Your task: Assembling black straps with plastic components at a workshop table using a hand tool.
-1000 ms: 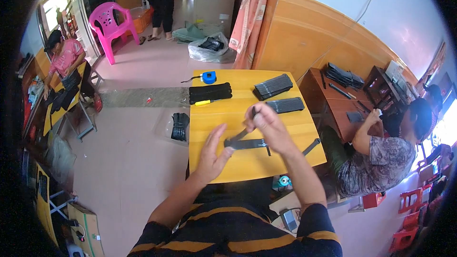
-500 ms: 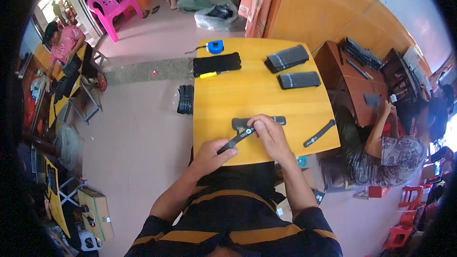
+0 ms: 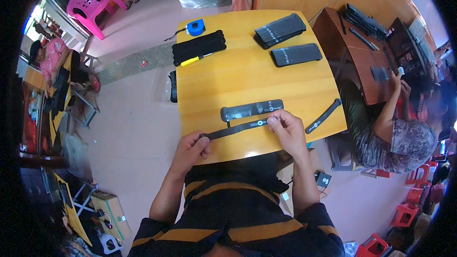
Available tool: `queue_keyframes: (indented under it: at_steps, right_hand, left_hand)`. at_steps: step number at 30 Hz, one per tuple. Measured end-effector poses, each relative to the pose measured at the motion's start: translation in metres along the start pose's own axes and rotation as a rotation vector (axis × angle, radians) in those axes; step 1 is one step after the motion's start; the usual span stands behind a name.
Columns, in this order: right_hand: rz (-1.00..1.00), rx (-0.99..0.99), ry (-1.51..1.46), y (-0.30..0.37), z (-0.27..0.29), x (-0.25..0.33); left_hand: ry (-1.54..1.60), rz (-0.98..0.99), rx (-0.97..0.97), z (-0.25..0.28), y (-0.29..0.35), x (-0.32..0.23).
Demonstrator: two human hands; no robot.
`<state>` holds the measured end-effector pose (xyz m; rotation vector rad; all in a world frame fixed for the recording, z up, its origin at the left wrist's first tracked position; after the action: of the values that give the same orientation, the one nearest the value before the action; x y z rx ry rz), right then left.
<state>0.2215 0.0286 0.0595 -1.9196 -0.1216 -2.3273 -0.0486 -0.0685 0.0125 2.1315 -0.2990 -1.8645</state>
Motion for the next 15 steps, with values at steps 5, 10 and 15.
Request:
queue_keyframes:
  at_steps: [5,10,15]
  right_hand:
    - [-0.035,-0.018,-0.018,-0.007,0.009,-0.015]
    - [-0.074,-0.033,-0.082,-0.008,0.025,-0.026]
    - [-0.085,-0.05,-0.121,-0.008,0.031,-0.035]
  left_hand:
    - [0.049,-0.03,-0.027,-0.004,-0.015,0.003]
    - [0.015,-0.007,-0.156,-0.001,-0.025,0.008]
    - [-0.039,-0.059,-0.269,0.002,-0.025,0.002]
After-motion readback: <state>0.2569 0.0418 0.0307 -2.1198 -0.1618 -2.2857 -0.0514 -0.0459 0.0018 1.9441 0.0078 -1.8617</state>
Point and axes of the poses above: each hand's wrist, its own y-axis away from the middle knuckle, its own z-axis out of the back of the hand, x = y × z, the point moved 10 cm from there along -y, towards the middle knuckle, and after that the axes turned 6 degrees about -x, right-handed, at the moved point
